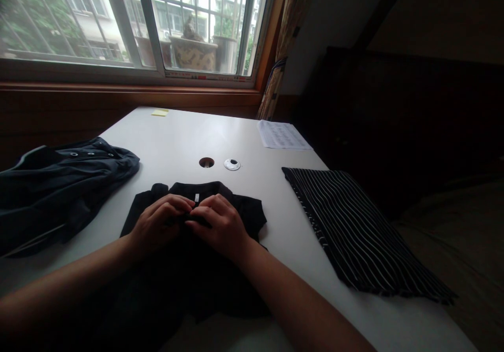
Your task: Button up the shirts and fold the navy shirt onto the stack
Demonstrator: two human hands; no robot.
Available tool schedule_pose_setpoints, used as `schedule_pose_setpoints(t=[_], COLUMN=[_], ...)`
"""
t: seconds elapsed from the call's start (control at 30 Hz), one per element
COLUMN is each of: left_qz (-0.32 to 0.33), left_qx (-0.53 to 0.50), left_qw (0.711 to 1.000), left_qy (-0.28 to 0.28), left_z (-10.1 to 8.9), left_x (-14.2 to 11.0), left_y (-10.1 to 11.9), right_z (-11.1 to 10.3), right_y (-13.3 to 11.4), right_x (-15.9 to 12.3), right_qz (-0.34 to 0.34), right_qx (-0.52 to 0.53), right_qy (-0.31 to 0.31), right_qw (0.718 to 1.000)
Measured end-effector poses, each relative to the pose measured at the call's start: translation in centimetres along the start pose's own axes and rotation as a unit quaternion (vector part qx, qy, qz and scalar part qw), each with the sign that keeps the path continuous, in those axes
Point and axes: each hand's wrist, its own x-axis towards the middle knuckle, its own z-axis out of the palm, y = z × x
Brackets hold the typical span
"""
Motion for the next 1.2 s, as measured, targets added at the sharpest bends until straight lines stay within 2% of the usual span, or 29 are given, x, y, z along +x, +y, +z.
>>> schedule_pose_setpoints(t=[0.1, 0.2, 0.7, 0.93, 1.2], left_qz=[-0.023, -0.030, -0.035, -0.069, -0.162], left_qx=[0.004, 0.016, 0.083, 0.015, -0.105], left_qw=[1.000, 0.999, 0.991, 0.991, 0.968], left_qy=[-0.013, -0.024, -0.096, -0.115, -0.161], left_z=[0.0, 0.0, 0.7, 0.5, -0.2], left_x=[-0.3, -0.5, -0.9, -0.4, 0.0], left_y=[-0.2, -0.4, -1.1, -0.8, -1.2], right_z=[-0.2, -0.2, -0.5, -0.2, -0.3], right_y=[-0.2, -0.2, 0.1, 1.0, 1.2], right_x=[0.1, 0.1, 0.0, -0.3, -0.4], right_qz=[0.004, 0.008, 0.053, 0.050, 0.028], right_qx=[-0.042, -0.052, -0.069, -0.045, -0.060], right_qy=[0.021, 0.017, -0.089, -0.095, -0.068], right_qw=[0.999, 0.998, 0.992, 0.993, 0.996])
